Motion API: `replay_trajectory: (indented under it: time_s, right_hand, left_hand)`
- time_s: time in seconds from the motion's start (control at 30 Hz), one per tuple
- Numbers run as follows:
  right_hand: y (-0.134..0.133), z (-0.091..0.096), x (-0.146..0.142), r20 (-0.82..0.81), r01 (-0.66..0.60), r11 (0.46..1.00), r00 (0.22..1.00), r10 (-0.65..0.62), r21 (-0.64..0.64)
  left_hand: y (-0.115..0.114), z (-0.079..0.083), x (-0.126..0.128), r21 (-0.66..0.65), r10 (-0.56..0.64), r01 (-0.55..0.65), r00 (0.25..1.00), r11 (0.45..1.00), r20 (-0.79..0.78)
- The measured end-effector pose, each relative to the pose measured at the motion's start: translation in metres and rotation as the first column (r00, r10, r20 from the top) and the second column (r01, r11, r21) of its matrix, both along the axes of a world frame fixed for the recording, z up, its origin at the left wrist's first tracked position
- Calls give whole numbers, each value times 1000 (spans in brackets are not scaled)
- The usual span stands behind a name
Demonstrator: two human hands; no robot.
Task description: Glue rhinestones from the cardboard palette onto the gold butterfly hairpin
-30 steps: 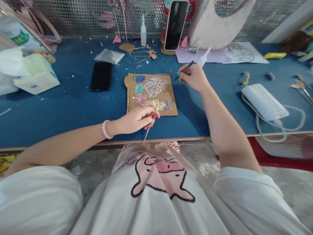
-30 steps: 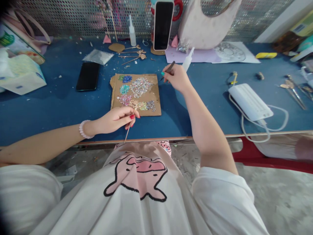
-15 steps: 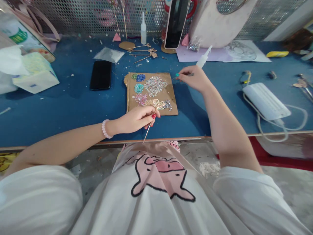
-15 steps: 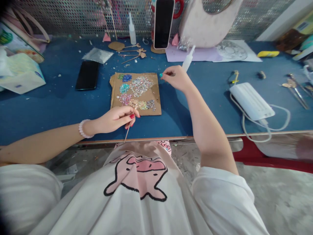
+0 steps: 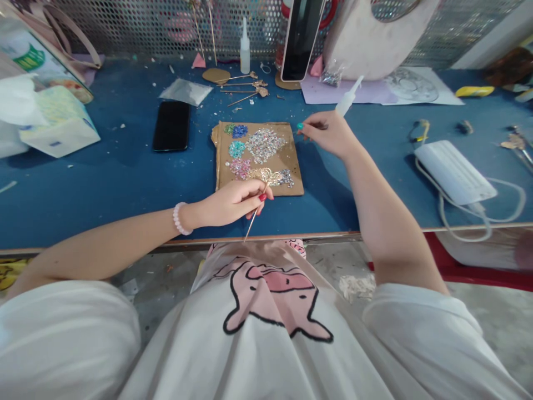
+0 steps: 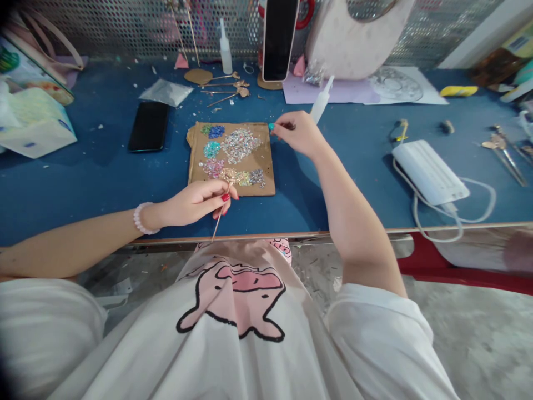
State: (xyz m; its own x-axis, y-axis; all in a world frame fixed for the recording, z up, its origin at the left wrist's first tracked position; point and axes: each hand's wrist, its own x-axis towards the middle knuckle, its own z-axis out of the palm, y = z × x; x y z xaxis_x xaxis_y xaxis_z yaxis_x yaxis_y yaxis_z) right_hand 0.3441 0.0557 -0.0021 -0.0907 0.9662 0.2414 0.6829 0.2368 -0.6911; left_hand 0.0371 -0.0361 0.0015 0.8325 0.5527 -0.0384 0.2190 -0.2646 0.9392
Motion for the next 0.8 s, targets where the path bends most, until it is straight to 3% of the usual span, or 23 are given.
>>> replay_trajectory:
  time_s: [0.33, 0.8]
  right_hand:
    - [-1, 2, 1, -86, -44, 998, 995, 48, 43]
    - [-3, 2, -3, -44, -26, 1000, 999, 26, -1]
  left_hand:
    - [0, 1, -1, 12, -2, 3, 1000, 1000, -5]
    - [0, 1, -1, 16, -1, 1, 1000, 1000, -8]
